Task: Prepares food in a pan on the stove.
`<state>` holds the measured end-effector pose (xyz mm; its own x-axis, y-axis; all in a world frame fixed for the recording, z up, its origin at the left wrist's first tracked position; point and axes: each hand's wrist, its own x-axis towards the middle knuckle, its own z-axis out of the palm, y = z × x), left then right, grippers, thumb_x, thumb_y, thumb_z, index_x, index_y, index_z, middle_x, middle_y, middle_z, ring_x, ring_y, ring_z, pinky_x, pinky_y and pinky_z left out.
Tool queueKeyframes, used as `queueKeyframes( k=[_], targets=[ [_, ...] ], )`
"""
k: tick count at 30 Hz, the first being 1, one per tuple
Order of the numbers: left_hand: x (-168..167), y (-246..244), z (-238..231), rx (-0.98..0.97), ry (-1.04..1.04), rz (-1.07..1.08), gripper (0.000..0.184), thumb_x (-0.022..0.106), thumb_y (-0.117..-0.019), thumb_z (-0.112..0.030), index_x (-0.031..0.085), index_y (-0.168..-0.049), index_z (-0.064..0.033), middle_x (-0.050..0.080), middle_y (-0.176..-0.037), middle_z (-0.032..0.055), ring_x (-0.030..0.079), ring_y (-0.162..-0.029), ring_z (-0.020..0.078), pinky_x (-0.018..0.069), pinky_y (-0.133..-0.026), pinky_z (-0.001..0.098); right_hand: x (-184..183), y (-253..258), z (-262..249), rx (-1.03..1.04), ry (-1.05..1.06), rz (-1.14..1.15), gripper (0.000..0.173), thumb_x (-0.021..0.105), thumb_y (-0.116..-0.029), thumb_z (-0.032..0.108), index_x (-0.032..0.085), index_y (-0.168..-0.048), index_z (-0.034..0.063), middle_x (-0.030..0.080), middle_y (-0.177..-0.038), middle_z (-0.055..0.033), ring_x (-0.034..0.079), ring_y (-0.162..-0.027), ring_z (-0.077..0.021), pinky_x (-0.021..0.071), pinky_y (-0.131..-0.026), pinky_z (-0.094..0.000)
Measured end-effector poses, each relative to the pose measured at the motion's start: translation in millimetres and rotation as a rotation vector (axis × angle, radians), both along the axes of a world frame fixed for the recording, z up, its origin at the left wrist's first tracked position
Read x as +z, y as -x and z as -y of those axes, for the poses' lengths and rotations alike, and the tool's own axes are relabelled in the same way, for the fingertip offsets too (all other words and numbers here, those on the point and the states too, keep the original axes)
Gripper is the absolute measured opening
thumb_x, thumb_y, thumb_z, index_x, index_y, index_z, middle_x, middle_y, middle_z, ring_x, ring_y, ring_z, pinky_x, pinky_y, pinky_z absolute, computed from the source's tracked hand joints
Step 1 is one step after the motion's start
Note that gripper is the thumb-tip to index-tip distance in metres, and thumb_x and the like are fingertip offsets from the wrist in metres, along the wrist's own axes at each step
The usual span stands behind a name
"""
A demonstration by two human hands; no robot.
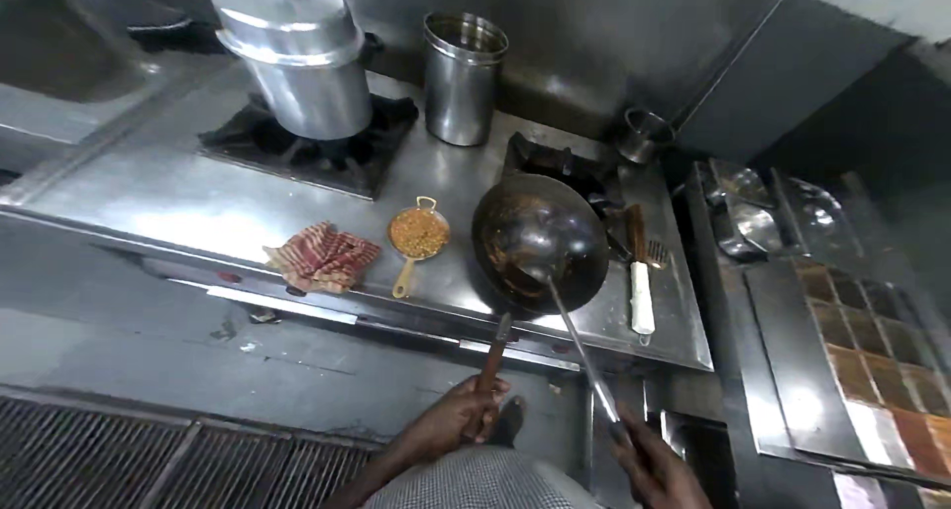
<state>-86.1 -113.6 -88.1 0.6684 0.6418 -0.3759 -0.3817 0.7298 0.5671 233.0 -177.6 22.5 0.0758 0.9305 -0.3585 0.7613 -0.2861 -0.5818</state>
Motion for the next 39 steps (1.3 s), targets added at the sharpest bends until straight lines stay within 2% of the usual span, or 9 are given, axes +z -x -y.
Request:
queueKeyframes(
  k=[2, 7, 11, 14, 18, 24, 30, 33, 39],
  targets=[
    [-5.4, -3.3, 2.4, 0.007, 0.042, -0.011, 0.032, 0.055, -0.1027, -0.017, 0.049, -0.132, -0.0080, 0.056, -0.078, 0.0018, 0.058, -0.060, 0.0120, 0.0554, -0.059, 0.0276, 12.5, -0.3, 6.9, -0.113, 0.018, -0.227, 0.055, 0.064, -0.1005, 0.024, 0.049, -0.152, 0.0149, 0.070, -0.102, -0.0101, 0.062, -0.064, -0.0195, 0.0562, -0.056, -0.0395],
    [-7.3, -4.1, 7.0, 0.050, 0.106, -0.178, 0.030, 0.054, -0.1063, -0.021, 0.046, -0.134, -0.0123, 0.051, -0.076, 0.0006, 0.052, -0.053, 0.0100, 0.0498, -0.048, 0.0243, -18.8, 21.3, -60.8, 0.153, -0.247, 0.231, 0.051, 0.063, -0.1018, 0.029, 0.052, -0.151, 0.0214, 0.069, -0.122, -0.0113, 0.070, -0.099, -0.0276, 0.0582, -0.087, -0.0527],
    [-7.8, 2.3, 7.9, 0.074, 0.011, -0.305, 0.032, 0.059, -0.1044, -0.025, 0.047, -0.131, -0.0116, 0.051, -0.076, 0.0000, 0.051, -0.053, 0.0099, 0.0484, -0.047, 0.0244, -4.7, 15.2, -40.5, 0.300, -0.176, 0.347, 0.053, 0.060, -0.1024, 0.032, 0.049, -0.154, 0.0284, 0.068, -0.123, -0.0152, 0.071, -0.100, -0.0355, 0.0580, -0.084, -0.0596],
    [-10.0, 6.8, 9.3, 0.076, -0.035, -0.343, 0.033, 0.059, -0.1043, -0.027, 0.047, -0.130, -0.0111, 0.050, -0.078, -0.0003, 0.051, -0.055, 0.0095, 0.0486, -0.049, 0.0242, 15.1, -10.3, -1.9, 0.115, -0.016, -0.030, 0.056, 0.066, -0.0998, 0.026, 0.050, -0.152, 0.0137, 0.070, -0.117, -0.0123, 0.068, -0.080, -0.0214, 0.0596, -0.069, -0.0427],
    [-14.1, 4.0, 13.9, 0.035, -0.092, -0.464, 0.036, 0.059, -0.1044, -0.028, 0.048, -0.134, -0.0096, 0.053, -0.081, 0.0016, 0.051, -0.055, 0.0098, 0.0483, -0.049, 0.0248, 13.8, 1.9, 8.9, -0.230, 0.043, -0.301, 0.055, 0.057, -0.1041, 0.029, 0.043, -0.156, 0.0179, 0.068, -0.097, -0.0091, 0.060, -0.059, -0.0176, 0.0527, -0.050, -0.0353],
    [-19.9, -4.7, 17.3, -0.013, -0.192, -0.629, 0.044, 0.059, -0.1037, -0.031, 0.044, -0.138, -0.0081, 0.055, -0.085, 0.0058, 0.053, -0.055, 0.0130, 0.0502, -0.050, 0.0289, -3.7, 21.4, 7.7, -0.349, 0.066, -0.515, 0.052, 0.050, -0.1071, 0.026, 0.040, -0.157, 0.0164, 0.065, -0.086, -0.0103, 0.059, -0.053, -0.0194, 0.0525, -0.043, -0.0340],
    [-11.4, -12.4, 19.1, -0.066, -0.282, -0.826, 0.052, 0.056, -0.1036, -0.034, 0.041, -0.148, -0.0105, 0.060, -0.097, 0.0121, 0.057, -0.062, 0.0181, 0.0526, -0.056, 0.0366, 11.5, 60.1, 10.9, -0.463, 0.275, -1.331, 0.039, 0.038, -0.1094, 0.025, 0.043, -0.145, 0.0096, 0.061, -0.086, -0.0083, 0.055, -0.050, -0.0093, 0.0499, -0.041, -0.0219],
    [-10.1, -9.1, 19.7, -0.048, -0.239, -0.777, 0.051, 0.056, -0.1036, -0.033, 0.041, -0.147, -0.0108, 0.059, -0.095, 0.0108, 0.055, -0.060, 0.0168, 0.0517, -0.055, 0.0347, 21.7, 54.1, 7.1, -0.366, 0.357, -1.624, 0.031, 0.053, -0.1048, 0.029, 0.052, -0.130, 0.0103, 0.063, -0.091, -0.0084, 0.057, -0.055, -0.0084, 0.0503, -0.045, -0.0201],
    [-10.3, 1.8, 18.0, 0.015, -0.141, -0.571, 0.041, 0.057, -0.1044, -0.032, 0.044, -0.136, -0.0099, 0.054, -0.083, 0.0035, 0.052, -0.054, 0.0113, 0.0498, -0.049, 0.0271, 32.3, 87.4, -11.7, 0.021, 0.023, -0.894, 0.056, 0.049, -0.1063, 0.017, 0.034, -0.160, 0.0110, 0.065, -0.095, -0.0086, 0.056, -0.056, -0.0133, 0.0514, -0.045, -0.0279]
  ],
)
